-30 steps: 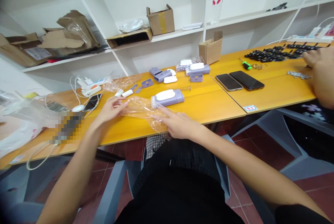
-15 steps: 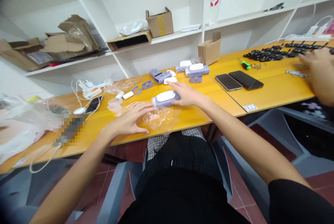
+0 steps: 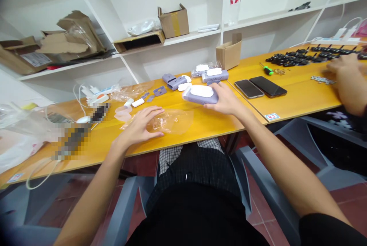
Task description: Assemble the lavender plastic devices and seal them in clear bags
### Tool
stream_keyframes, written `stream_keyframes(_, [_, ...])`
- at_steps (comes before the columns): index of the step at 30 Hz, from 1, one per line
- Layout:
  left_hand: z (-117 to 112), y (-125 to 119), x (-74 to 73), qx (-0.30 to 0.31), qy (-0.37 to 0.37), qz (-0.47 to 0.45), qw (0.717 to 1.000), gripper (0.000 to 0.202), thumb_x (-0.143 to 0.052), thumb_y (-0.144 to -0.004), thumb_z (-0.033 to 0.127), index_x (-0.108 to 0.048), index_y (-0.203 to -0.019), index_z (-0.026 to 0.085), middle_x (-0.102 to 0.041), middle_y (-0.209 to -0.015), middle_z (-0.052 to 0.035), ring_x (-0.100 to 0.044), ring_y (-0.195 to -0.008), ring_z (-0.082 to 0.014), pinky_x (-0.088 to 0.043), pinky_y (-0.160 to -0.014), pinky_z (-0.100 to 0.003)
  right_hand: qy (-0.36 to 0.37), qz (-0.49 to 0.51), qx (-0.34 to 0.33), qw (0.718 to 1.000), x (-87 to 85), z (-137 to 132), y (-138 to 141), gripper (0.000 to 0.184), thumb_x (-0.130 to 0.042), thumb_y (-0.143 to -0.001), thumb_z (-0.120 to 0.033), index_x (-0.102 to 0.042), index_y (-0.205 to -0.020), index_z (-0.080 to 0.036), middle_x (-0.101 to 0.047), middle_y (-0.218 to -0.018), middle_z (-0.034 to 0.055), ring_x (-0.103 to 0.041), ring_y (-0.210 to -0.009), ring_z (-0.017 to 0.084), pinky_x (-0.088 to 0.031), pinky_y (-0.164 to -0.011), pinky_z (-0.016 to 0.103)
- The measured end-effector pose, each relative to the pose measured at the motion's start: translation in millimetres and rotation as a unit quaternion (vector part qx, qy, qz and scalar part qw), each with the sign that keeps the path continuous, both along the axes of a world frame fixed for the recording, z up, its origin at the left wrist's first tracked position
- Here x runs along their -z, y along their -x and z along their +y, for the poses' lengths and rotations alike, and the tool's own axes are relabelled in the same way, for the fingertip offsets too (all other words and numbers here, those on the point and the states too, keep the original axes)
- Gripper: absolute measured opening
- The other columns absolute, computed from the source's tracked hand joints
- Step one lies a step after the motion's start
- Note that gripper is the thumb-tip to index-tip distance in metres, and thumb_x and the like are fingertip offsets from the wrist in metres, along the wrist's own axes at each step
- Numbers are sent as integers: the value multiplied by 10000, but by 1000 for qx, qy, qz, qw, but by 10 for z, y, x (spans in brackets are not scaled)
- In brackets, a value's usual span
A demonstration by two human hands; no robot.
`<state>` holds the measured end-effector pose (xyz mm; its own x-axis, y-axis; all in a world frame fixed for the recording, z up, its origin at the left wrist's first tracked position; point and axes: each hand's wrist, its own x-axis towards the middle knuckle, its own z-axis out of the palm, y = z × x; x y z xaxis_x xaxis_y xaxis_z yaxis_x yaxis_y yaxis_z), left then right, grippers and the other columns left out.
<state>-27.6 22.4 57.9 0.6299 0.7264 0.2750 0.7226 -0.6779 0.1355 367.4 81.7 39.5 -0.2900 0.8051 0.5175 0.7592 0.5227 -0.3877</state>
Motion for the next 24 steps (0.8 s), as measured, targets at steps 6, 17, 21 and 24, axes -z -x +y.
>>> stream_keyframes(6, [13, 22, -7, -15, -17, -47, 999, 756, -789, -859, 586, -509, -1510, 322, -566, -1521, -116, -542, -1404, -351, -421, -1193, -602, 52, 11, -111, 992, -309, -238, -119, 686, -881, -679, -533, -680, -1265, -238, -697, -1227, 115, -656, -1088, 377, -537, -942, 535])
stream_keyframes(17, [52, 4, 31, 7, -47, -96, 994, 514, -773, -906, 496, -636, -1352, 281, -702, -1338, -92, -653, -1259, -297, -504, -1109, -540, 106, -21, -177, 978, -120, -236, 190, 686, -904, -647, -464, -700, -1237, -181, -676, -1188, 116, -659, -1063, 331, -524, -953, 486])
stream_keyframes(21, [39, 2, 79, -13, -47, -108, 993, 474, -747, -930, 495, -649, -1332, 262, -701, -1326, -102, -649, -1261, -295, -497, -1118, -534, 106, -18, -166, 980, -35, -203, 314, 710, -898, -668, -498, -688, -1274, -193, -670, -1238, 129, -648, -1129, 351, -508, -1011, 523])
stream_keyframes(24, [38, 7, 115, -26, -50, -115, 992, 419, -712, -956, 475, -666, -1310, 256, -704, -1303, -104, -654, -1239, -295, -505, -1102, -535, 114, -11, -172, 978, 27, -210, 391, 726, -890, -688, -475, -662, -1331, -228, -676, -1329, 123, -630, -1226, 366, -480, -1079, 547])
